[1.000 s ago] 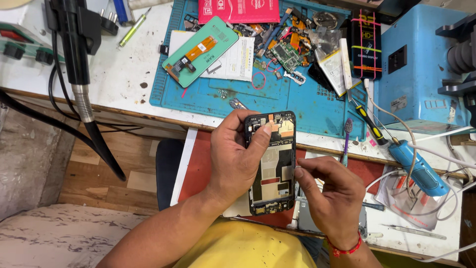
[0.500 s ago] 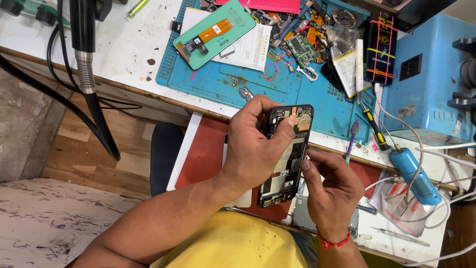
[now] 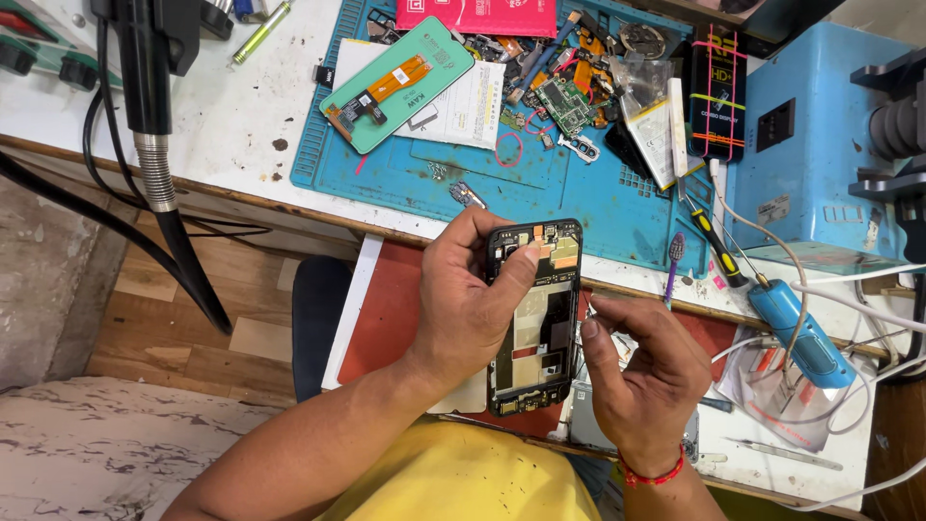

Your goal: The person aligns and connects internal components to a mobile phone chassis by hand, then positions a new screen and presses down on the internal connectors to secure them.

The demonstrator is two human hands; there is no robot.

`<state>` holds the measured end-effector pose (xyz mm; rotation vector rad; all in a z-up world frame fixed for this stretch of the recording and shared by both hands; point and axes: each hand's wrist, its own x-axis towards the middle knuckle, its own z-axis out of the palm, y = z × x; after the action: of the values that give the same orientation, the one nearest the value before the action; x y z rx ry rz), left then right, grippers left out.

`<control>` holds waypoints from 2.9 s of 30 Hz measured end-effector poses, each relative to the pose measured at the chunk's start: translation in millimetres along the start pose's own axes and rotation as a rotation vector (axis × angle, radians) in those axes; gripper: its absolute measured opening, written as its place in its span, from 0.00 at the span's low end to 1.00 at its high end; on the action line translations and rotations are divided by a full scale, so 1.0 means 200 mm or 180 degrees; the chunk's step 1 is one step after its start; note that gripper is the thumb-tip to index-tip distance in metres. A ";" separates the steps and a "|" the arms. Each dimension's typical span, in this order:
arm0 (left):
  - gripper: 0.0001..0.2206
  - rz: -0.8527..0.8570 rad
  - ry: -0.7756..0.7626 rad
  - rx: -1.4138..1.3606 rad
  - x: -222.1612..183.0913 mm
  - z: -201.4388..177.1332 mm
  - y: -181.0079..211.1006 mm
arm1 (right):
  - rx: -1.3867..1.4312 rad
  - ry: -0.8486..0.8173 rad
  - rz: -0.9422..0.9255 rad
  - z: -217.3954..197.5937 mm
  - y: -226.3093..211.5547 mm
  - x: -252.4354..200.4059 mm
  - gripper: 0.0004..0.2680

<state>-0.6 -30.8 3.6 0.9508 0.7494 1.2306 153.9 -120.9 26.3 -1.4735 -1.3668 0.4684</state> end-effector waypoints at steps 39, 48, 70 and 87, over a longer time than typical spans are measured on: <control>0.06 0.0323 0.0033 -0.0318 0.05 0.06 0.13 | -0.1077 0.0211 -0.0788 0.04 -0.21 0.08 0.09; 0.06 0.0469 0.0186 -0.0452 0.07 0.06 0.15 | -0.1204 0.0219 -0.0741 0.03 -0.24 0.04 0.10; 0.08 0.0403 0.0650 -0.1334 0.03 -0.04 0.15 | 0.1918 0.0285 0.1080 -0.07 0.00 0.05 0.14; 0.11 -0.0814 0.0014 -0.0743 -0.28 0.07 0.03 | 0.2641 0.0295 0.1776 0.02 -0.09 0.06 0.23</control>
<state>-1.7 -88.6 14.5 0.6400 0.6904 1.0683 145.5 -111.0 44.3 -1.1142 -0.5283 1.1439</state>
